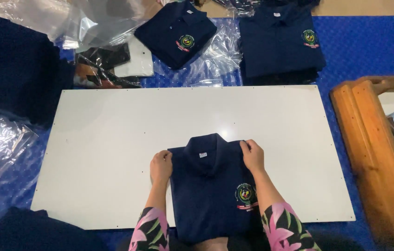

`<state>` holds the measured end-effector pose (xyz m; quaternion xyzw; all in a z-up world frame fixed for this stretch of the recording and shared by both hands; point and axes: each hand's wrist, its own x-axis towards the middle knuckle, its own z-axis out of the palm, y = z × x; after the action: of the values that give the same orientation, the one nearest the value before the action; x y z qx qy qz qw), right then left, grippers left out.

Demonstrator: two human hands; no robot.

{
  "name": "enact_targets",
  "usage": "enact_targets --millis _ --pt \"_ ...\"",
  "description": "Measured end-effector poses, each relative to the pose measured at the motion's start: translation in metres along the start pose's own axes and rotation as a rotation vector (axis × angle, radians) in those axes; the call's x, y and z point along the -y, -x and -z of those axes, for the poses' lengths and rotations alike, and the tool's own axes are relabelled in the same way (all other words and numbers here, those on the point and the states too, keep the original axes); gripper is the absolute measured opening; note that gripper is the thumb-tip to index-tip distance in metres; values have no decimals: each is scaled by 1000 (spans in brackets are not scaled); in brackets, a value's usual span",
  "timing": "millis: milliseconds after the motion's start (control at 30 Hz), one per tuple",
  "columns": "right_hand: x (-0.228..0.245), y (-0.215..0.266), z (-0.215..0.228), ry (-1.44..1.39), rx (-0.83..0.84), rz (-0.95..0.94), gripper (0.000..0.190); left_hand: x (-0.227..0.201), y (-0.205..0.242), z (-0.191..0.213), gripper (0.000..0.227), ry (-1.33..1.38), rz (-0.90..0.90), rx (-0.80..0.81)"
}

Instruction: A person is folding a navy blue polo shirt on a white board in a factory setting.

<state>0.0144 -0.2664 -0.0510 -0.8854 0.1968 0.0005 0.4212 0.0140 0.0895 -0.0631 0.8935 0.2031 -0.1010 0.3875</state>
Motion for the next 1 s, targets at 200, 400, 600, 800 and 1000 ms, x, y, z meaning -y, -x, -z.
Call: enact_targets --millis 200,400,600,800,1000 --pt "7 -9 -6 95 -1 -13 40 -29 13 22 33 121 156 32" --pt "50 6 -8 442 5 -104 39 -56 11 8 32 -245 251 83" --pt "27 -12 -23 478 14 -147 38 -28 -6 -5 45 -310 218 34" --pt "33 26 -4 243 -298 470 14 34 19 -47 20 -226 -385 -555" --pt "67 67 0 709 233 316 69 -62 95 5 67 -617 -188 193"
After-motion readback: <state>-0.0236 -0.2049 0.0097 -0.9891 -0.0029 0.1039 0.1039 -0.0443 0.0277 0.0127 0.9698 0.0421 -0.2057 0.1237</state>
